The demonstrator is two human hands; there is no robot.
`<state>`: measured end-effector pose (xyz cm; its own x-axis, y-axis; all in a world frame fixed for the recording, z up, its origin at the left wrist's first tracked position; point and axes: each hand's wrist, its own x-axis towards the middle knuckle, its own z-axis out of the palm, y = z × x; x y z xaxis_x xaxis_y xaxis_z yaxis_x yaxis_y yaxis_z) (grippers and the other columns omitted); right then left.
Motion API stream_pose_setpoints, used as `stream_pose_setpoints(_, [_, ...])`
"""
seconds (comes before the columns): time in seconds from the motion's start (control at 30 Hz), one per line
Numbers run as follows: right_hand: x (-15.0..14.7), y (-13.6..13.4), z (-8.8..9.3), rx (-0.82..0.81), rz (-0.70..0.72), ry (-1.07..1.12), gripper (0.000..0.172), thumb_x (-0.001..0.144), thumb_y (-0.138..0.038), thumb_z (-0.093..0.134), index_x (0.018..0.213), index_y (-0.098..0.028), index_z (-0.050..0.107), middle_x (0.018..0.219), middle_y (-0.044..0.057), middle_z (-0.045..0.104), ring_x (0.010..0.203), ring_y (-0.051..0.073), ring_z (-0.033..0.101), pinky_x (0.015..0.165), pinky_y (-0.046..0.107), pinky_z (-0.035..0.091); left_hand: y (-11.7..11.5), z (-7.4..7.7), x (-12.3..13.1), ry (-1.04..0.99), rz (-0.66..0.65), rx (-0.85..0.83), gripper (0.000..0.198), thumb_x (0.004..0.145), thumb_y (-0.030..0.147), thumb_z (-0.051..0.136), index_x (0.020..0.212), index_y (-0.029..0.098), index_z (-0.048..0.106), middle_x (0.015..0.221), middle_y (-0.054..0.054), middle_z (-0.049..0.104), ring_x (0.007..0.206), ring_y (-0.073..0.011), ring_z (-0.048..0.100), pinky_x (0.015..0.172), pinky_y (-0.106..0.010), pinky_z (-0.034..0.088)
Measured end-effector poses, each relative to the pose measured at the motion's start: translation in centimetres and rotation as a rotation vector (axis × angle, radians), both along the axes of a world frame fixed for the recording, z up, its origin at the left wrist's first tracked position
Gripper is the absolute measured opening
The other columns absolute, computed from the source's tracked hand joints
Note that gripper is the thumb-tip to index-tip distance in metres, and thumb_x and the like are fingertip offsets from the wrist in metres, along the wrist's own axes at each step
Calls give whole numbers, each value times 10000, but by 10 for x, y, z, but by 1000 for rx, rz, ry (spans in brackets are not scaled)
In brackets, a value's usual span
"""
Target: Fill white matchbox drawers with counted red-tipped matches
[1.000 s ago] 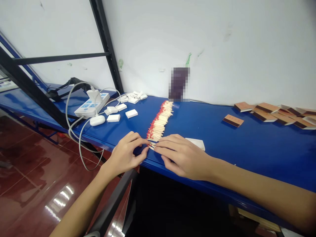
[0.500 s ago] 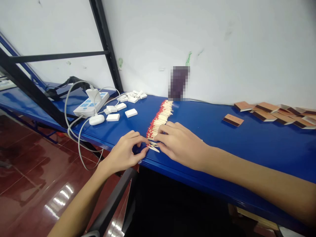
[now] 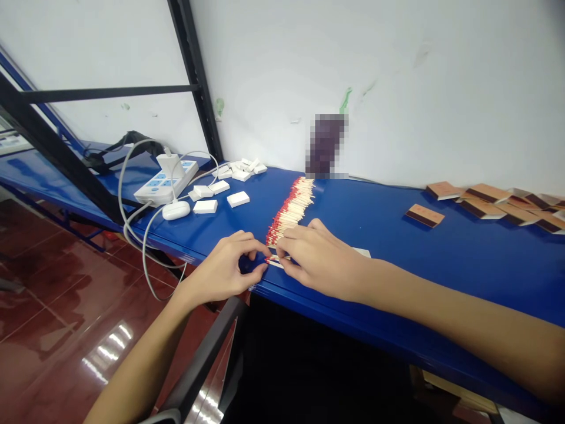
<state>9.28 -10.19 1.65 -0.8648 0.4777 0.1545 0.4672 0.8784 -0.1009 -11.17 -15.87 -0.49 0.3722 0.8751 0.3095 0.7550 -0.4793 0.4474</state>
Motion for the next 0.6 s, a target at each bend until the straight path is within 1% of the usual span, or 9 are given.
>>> stream_pose_setpoints(0.2, [-2,0,2,-89,6,18,157,894,-127,505,766,-156,591,758,17,648,648,138,522,729,325,325,0,0,-1,-18,-15,-4,106,864,229,593,913,206,684,793,-1,579,776,-146,542,714,-280,436])
stream_pose_setpoints(0.27, [-3,0,3,-102,5,8,152,888,-125,511,757,-158,580,735,7,636,625,130,508,710,317,329,0,0,-1,-22,-18,-6,103,869,232,590,907,207,683,792,-2,579,774,-145,542,710,-279,435])
stream_pose_setpoints(0.37, [-1,0,6,-97,5,-4,140,899,-145,518,773,-163,575,758,13,639,638,133,515,689,307,331,0,1,-1,-25,-17,-10,93,865,219,594,899,207,680,787,3,568,772,-139,540,710,-272,431])
stream_pose_setpoints(0.47, [7,2,10,-94,-2,-4,126,906,-183,527,792,-174,579,776,22,642,650,141,522,635,293,320,-1,2,-1,-34,-20,-13,94,861,216,599,912,209,679,795,6,563,773,-136,538,715,-269,428])
stream_pose_setpoints(0.6, [27,4,13,-145,-75,13,139,889,-190,524,755,-197,563,709,1,609,608,131,503,550,271,298,-2,2,-2,-41,-34,-20,108,847,192,598,920,207,675,806,5,569,787,-137,540,734,-271,431])
